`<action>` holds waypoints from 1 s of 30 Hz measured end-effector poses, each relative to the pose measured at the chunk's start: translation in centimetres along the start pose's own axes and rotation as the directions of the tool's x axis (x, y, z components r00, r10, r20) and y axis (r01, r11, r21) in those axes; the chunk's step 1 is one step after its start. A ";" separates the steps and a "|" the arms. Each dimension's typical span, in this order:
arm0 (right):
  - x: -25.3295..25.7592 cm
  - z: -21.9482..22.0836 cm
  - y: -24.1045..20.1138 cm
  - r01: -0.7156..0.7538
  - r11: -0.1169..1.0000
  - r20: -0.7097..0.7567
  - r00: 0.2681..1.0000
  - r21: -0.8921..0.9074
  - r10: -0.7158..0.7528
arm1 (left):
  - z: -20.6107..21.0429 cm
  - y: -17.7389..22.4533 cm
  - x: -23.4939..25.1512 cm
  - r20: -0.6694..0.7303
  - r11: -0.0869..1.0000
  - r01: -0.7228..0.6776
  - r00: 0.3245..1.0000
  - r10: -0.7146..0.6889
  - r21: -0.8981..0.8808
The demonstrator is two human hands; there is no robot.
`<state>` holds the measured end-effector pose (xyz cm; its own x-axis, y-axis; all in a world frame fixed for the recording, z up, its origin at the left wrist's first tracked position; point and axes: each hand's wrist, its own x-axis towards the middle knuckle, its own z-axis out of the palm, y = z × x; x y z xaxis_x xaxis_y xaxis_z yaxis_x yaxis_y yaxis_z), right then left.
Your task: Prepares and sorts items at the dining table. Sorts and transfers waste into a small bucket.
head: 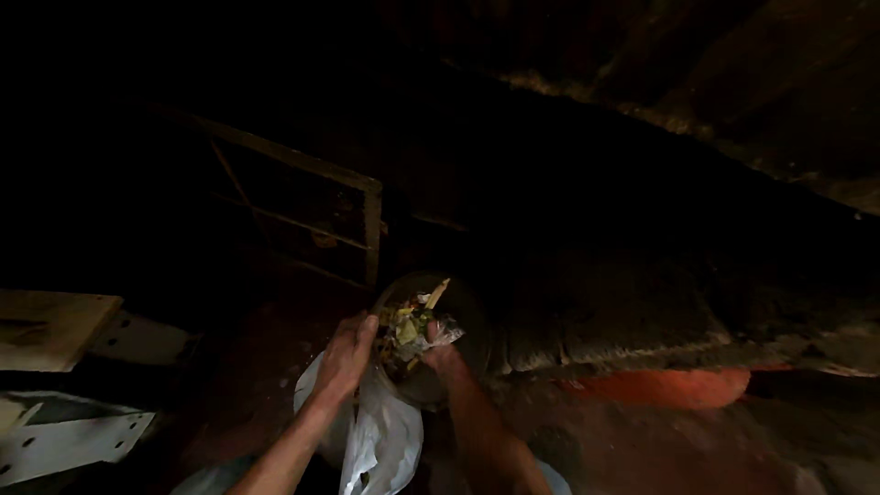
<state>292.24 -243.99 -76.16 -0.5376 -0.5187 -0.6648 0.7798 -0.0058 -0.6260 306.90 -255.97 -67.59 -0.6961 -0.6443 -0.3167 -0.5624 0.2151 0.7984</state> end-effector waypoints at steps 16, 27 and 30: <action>-8.7 6.4 -3.9 0.050 0.999 0.036 0.998 -0.006 -0.050 | -8.7 -1.5 -2.8 0.025 0.765 0.220 0.966 -0.259 -0.605; -9.6 10.2 0.6 0.033 0.908 0.107 0.994 -0.419 0.013 | -9.6 -1.7 -2.9 0.035 0.711 0.278 0.941 -0.336 -0.646; -9.2 10.8 2.2 0.167 0.557 0.134 0.986 -0.813 -0.101 | -10.1 -1.9 -3.0 0.023 0.688 0.288 0.930 -0.367 -0.666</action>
<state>302.34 -248.47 -66.99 -0.5659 -0.6249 -0.5378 0.0835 0.6054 -0.7915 314.53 -261.80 -62.96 -0.4513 -0.6612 -0.5993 -0.2906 -0.5261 0.7992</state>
